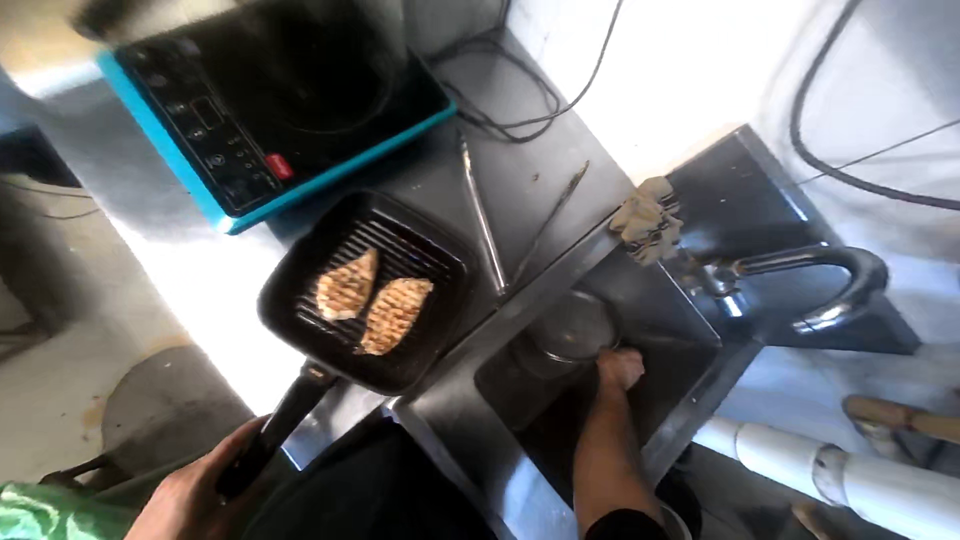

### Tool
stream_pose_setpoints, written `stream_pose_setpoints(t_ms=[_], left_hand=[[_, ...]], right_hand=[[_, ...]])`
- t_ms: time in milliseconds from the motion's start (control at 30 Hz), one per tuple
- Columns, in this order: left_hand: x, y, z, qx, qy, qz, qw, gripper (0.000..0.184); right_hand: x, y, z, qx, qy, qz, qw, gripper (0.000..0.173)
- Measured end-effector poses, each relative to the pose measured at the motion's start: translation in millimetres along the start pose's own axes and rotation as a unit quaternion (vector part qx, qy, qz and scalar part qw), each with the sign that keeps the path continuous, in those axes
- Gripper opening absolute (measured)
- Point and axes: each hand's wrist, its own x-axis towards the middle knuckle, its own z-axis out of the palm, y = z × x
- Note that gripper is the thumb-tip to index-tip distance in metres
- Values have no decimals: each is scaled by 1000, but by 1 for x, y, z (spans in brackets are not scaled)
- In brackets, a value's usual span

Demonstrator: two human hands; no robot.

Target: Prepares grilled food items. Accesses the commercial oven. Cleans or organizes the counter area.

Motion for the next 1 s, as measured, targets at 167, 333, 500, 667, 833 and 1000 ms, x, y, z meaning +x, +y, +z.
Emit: stream_pose_setpoints(t_ms=[167, 333, 500, 667, 833, 1000], left_hand=[[14, -27, 7, -5, -10, 26, 1000, 66], [17, -37, 15, -33, 26, 49, 998, 67], [17, -33, 19, -52, 34, 34, 998, 66], [23, -38, 20, -58, 26, 29, 998, 65], [31, -36, 16, -141, -72, -31, 987, 65], [32, -36, 9, -138, -102, -26, 985, 67]], right_hand=[[-12, -7, -18, -57, 12, 14, 998, 41], [-12, 14, -21, -97, -31, 17, 995, 48], [-24, 15, -37, -58, -7, -4, 998, 42], [-25, 1, -93, -57, 41, -107, 992, 33], [-19, 24, -139, -2, 64, -194, 979, 32], [-48, 31, -158, 62, 121, -279, 951, 29]])
